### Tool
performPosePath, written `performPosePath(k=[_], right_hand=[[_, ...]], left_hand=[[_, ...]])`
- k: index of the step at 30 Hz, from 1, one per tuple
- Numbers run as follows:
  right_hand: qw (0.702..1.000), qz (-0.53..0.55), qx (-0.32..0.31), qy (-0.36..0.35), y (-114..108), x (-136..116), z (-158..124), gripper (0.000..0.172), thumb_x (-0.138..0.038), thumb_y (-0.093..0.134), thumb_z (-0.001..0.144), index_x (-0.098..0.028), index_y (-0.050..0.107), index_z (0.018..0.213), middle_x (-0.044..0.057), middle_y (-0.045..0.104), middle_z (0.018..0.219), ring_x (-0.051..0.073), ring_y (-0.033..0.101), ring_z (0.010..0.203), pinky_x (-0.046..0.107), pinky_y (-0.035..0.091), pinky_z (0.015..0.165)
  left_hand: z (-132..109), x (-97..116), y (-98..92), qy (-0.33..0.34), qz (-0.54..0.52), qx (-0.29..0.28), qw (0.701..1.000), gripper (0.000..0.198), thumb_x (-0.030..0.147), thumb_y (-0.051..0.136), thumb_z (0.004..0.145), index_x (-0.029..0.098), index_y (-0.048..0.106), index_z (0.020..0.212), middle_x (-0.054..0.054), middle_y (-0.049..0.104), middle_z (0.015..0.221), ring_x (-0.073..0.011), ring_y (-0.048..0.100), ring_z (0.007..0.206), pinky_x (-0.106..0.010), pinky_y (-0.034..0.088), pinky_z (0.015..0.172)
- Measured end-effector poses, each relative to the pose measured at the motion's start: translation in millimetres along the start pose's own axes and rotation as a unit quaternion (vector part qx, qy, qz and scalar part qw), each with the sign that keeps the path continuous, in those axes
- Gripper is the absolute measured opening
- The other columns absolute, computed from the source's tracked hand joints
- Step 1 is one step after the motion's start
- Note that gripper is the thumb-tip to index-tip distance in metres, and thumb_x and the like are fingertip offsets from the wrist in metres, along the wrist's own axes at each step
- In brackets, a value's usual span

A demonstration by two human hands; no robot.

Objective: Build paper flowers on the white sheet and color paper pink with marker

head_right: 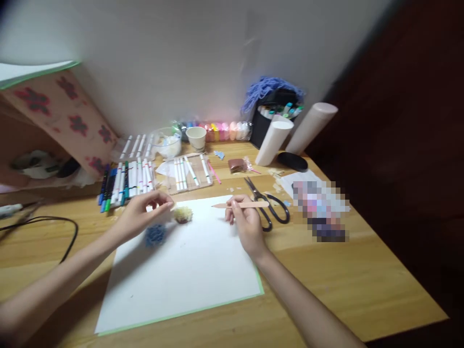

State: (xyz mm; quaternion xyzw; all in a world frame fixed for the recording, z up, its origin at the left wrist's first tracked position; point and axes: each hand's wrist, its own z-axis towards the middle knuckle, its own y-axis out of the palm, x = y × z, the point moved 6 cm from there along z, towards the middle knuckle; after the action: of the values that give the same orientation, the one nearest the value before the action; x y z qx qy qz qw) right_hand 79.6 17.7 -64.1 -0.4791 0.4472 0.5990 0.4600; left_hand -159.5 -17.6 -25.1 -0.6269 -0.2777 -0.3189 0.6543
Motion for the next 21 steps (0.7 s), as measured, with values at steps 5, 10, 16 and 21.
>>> performPosePath(k=[5, 10, 16, 21], right_hand=[[0.986, -0.044, -0.161, 0.017, 55, 16, -26, 0.013, -0.033, 0.045, 0.095, -0.021, 0.052, 0.096, 0.000, 0.058, 0.074, 0.013, 0.055, 0.067, 0.026, 0.046, 0.061], [0.970, -0.122, -0.210, -0.020, 75, 21, -32, 0.014, -0.031, 0.043, 0.095, -0.022, 0.053, 0.094, 0.003, 0.058, 0.082, 0.015, 0.058, 0.074, 0.029, 0.048, 0.065], [0.958, -0.164, -0.233, -0.033, 78, 22, -32, 0.012, -0.028, 0.041, 0.096, -0.022, 0.052, 0.098, 0.003, 0.060, 0.082, 0.016, 0.060, 0.076, 0.031, 0.050, 0.068], [0.948, -0.189, -0.249, -0.059, 82, 19, -33, 0.011, -0.025, 0.041, 0.096, -0.023, 0.051, 0.100, 0.003, 0.062, 0.082, 0.016, 0.061, 0.078, 0.032, 0.050, 0.071]], left_hand=[[-40, -26, 1.3, 0.003, 0.026, -0.001, 1.000, 0.017, 0.032, 0.055, 0.088, 0.019, 0.064, 0.082, -0.002, 0.062, 0.083, -0.0154, 0.055, 0.076, -0.027, 0.042, 0.069], [-37, -22, 12.0, 0.033, 0.039, -0.007, 0.999, 0.012, 0.028, 0.056, 0.087, 0.020, 0.065, 0.083, -0.004, 0.059, 0.090, -0.0188, 0.056, 0.089, -0.032, 0.042, 0.081], [-34, -22, 15.9, 0.027, 0.046, -0.014, 0.998, 0.011, 0.026, 0.057, 0.087, 0.020, 0.065, 0.083, -0.004, 0.058, 0.090, -0.0196, 0.054, 0.089, -0.034, 0.042, 0.081], [-35, -24, 15.5, 0.025, 0.039, -0.008, 0.999, 0.010, 0.024, 0.057, 0.087, 0.020, 0.064, 0.082, -0.003, 0.058, 0.090, -0.0187, 0.054, 0.088, -0.033, 0.042, 0.080]])
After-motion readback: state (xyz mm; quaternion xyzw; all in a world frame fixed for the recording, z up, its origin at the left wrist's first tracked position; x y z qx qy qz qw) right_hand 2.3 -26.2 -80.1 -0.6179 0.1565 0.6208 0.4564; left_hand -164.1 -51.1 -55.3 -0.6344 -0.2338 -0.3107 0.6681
